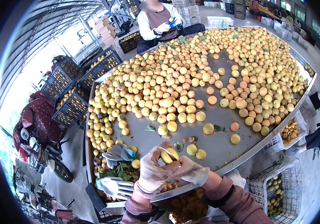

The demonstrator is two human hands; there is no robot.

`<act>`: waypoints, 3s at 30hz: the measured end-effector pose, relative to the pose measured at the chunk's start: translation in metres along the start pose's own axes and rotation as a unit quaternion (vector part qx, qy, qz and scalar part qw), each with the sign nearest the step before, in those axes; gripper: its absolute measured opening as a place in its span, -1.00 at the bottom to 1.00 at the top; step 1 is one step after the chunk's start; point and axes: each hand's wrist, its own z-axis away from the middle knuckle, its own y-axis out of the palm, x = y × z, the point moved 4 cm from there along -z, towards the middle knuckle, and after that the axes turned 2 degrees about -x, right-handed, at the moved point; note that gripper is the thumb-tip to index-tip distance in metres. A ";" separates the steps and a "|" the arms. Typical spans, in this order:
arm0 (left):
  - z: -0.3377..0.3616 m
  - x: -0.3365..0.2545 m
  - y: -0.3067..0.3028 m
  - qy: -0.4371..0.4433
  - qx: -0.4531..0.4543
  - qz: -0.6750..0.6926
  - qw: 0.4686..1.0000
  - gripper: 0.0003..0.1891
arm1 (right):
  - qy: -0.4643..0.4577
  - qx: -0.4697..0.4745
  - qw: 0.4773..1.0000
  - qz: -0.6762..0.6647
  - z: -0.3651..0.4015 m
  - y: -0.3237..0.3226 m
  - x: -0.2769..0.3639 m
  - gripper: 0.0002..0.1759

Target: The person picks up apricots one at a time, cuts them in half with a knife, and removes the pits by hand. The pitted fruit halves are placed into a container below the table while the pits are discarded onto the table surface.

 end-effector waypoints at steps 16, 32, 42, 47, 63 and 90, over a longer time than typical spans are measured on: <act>0.004 -0.028 0.003 0.180 -0.089 -0.160 0.966 0.08 | 0.008 0.038 0.989 -0.143 -0.025 -0.009 -0.037 -0.65; 0.003 0.009 -0.001 0.170 -0.050 -0.249 0.952 -0.50 | -0.094 -0.116 0.988 0.050 -0.027 -0.026 -0.014 -0.52; 0.002 0.038 -0.014 -0.062 -0.116 0.363 0.922 -0.60 | -0.030 -0.085 0.989 -0.116 -0.005 -0.018 0.014 -0.59; 0.013 0.063 -0.028 -0.132 -0.090 0.445 0.881 -0.50 | 0.020 0.164 0.984 -0.067 0.008 -0.017 -0.005 -0.50; 0.037 0.065 0.030 -0.267 0.004 0.291 0.919 -0.44 | -0.279 -0.190 0.880 -0.335 -0.002 -0.030 0.025 -0.73; 0.031 0.073 0.026 -0.304 0.018 0.191 0.933 -0.63 | -0.085 -0.169 0.861 -0.472 -0.048 -0.040 -0.014 -0.76</act>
